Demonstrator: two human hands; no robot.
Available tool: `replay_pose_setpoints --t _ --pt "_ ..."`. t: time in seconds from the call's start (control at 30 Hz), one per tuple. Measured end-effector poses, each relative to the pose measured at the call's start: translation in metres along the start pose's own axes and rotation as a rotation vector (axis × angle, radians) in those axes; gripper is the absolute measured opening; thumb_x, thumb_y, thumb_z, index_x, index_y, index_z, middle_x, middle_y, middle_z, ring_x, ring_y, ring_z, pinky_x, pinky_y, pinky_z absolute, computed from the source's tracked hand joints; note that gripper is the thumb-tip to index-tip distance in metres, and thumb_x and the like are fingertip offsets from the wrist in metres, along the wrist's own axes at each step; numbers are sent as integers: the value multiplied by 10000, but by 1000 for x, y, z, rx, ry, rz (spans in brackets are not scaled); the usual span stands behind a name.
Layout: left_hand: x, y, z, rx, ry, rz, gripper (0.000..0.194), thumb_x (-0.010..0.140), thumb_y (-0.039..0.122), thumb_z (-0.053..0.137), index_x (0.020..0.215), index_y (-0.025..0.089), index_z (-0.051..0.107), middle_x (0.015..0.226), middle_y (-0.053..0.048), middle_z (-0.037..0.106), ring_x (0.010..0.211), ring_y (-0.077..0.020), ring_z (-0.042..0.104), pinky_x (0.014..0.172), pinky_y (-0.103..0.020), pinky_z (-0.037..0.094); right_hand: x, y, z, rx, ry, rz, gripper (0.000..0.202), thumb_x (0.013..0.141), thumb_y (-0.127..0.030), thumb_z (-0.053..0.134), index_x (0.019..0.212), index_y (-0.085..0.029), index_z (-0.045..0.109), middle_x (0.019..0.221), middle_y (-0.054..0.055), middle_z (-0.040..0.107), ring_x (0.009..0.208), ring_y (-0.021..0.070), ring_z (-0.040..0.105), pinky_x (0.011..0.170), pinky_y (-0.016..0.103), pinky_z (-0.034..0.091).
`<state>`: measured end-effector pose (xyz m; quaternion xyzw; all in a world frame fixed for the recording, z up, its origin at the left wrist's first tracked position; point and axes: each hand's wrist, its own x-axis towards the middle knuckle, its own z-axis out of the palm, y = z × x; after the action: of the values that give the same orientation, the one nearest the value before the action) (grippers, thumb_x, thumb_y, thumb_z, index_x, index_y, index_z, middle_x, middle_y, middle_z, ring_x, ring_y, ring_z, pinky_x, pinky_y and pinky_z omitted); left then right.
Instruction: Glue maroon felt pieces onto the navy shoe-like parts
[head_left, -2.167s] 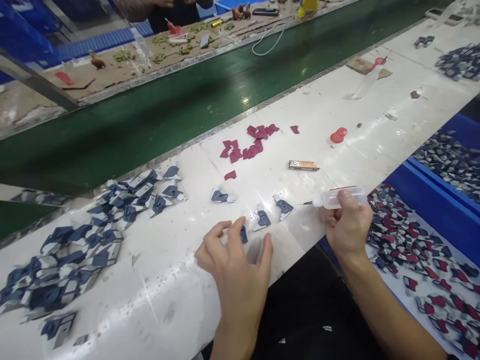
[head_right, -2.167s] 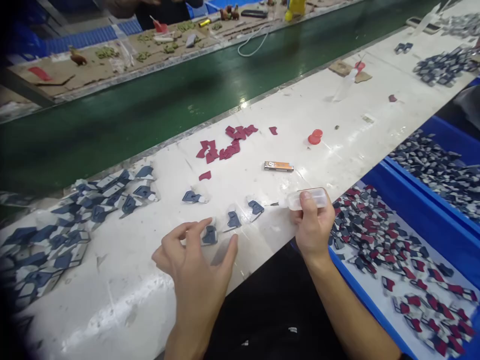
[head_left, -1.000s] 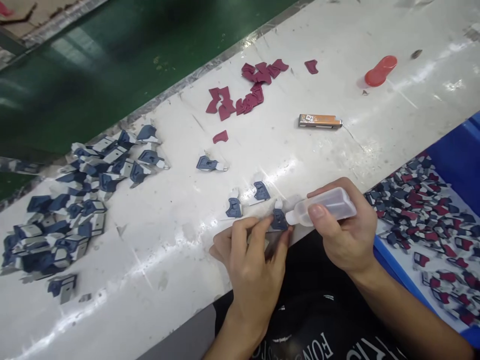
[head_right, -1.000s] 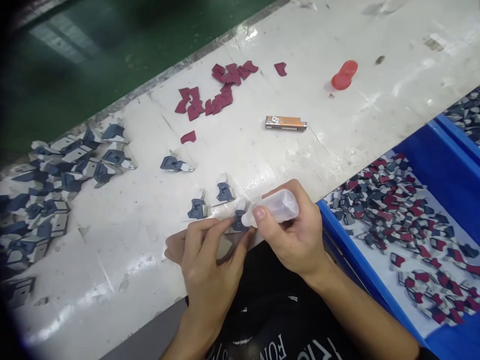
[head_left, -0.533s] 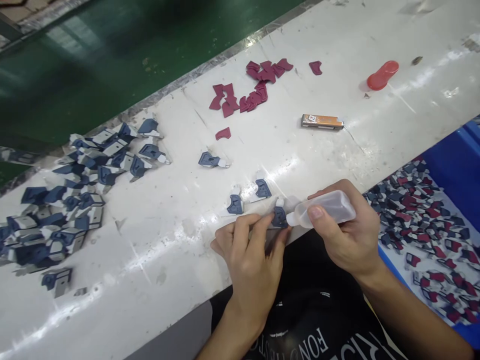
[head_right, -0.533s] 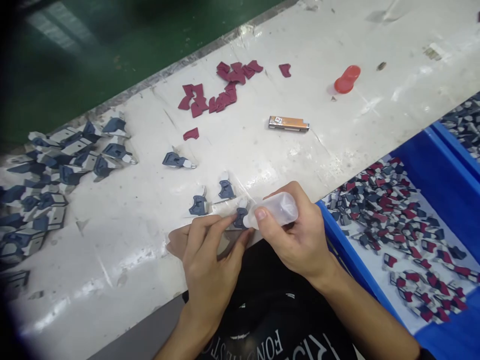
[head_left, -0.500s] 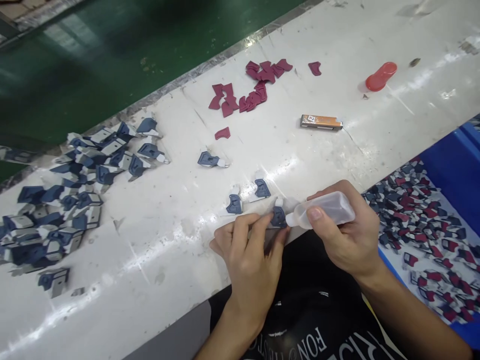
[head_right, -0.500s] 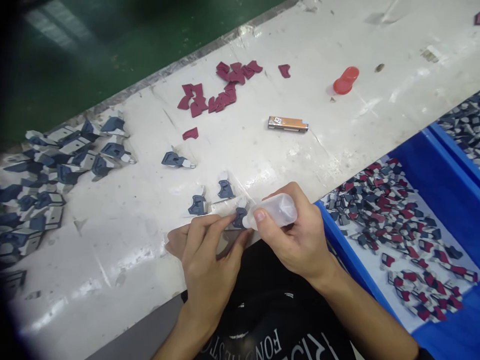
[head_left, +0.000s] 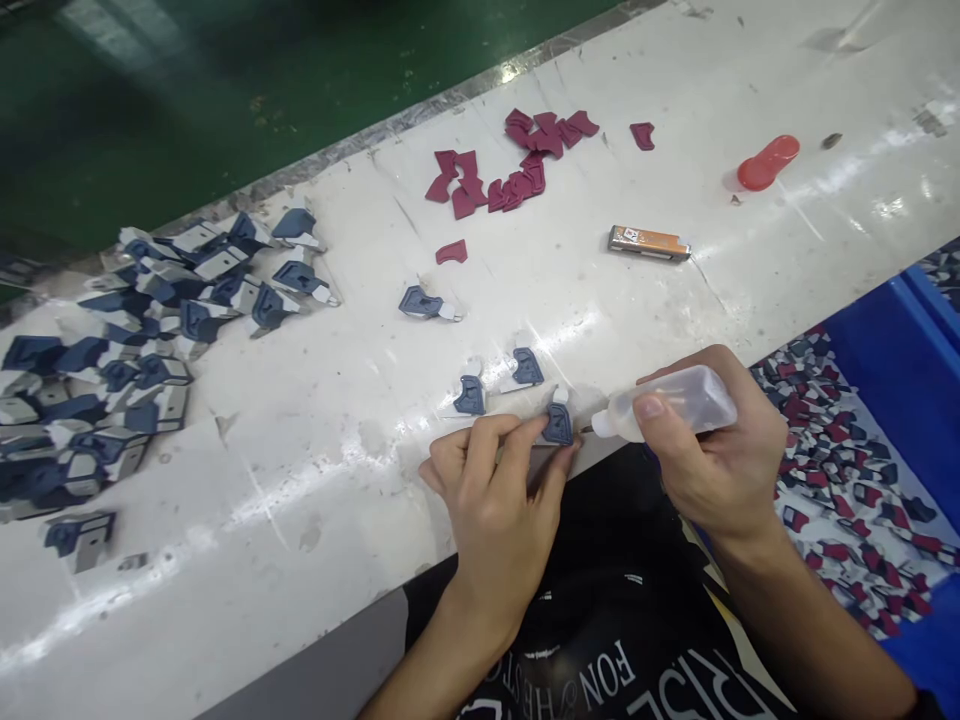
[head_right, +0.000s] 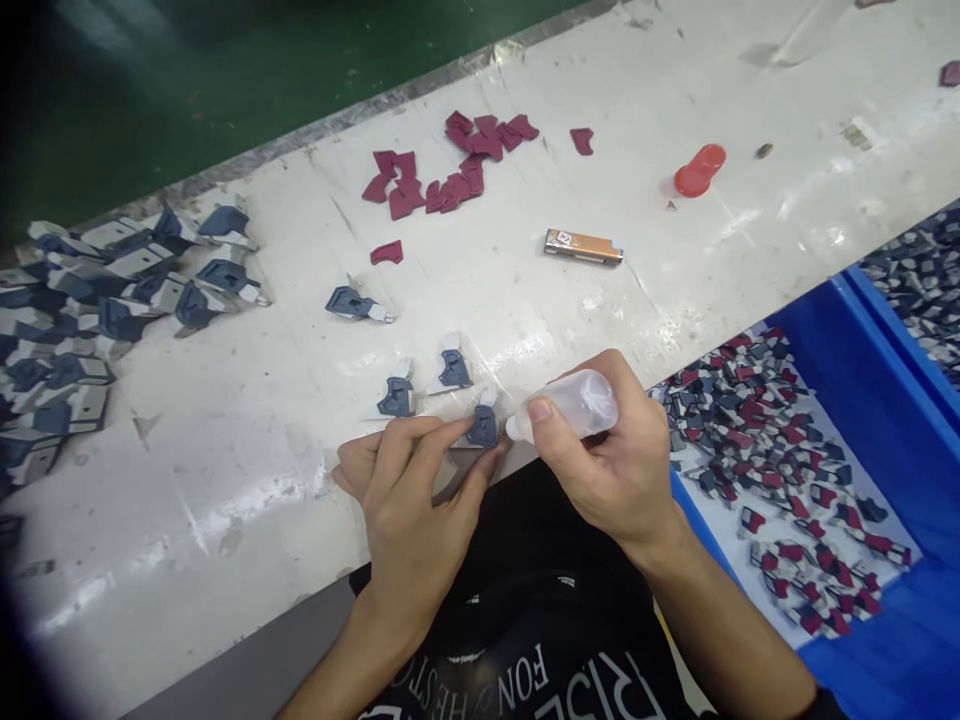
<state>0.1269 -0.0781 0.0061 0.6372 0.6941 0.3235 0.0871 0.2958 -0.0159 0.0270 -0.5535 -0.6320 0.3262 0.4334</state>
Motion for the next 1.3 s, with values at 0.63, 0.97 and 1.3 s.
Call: replay_pose_setpoints --t 0.63,0.97,1.3 --pt "1 -2 -1 -1 -33 27 205 944 246 805 1137 199 755 1041 -72 708 998 -246 536 876 -410 489 10 16 22 32 161 -71 237 995 -435 774 881 -279 637 726 14 627 594 197 573 460 320 442" --pt "1 -1 0 6 -15 -9 181 955 283 801 1117 216 758 1001 -60 716 983 -249 525 851 -427 480 9 17 26 46 153 -67 241 988 -453 777 893 -279 641 730 15 641 595 197 590 451 312 455" --pt "1 1 2 -9 -10 -44 185 955 334 806 1082 218 737 986 -49 711 962 -237 587 835 -420 492 6 19 25 60 138 -99 197 1005 -418 756 901 -280 661 750 21 658 588 197 583 463 326 453"
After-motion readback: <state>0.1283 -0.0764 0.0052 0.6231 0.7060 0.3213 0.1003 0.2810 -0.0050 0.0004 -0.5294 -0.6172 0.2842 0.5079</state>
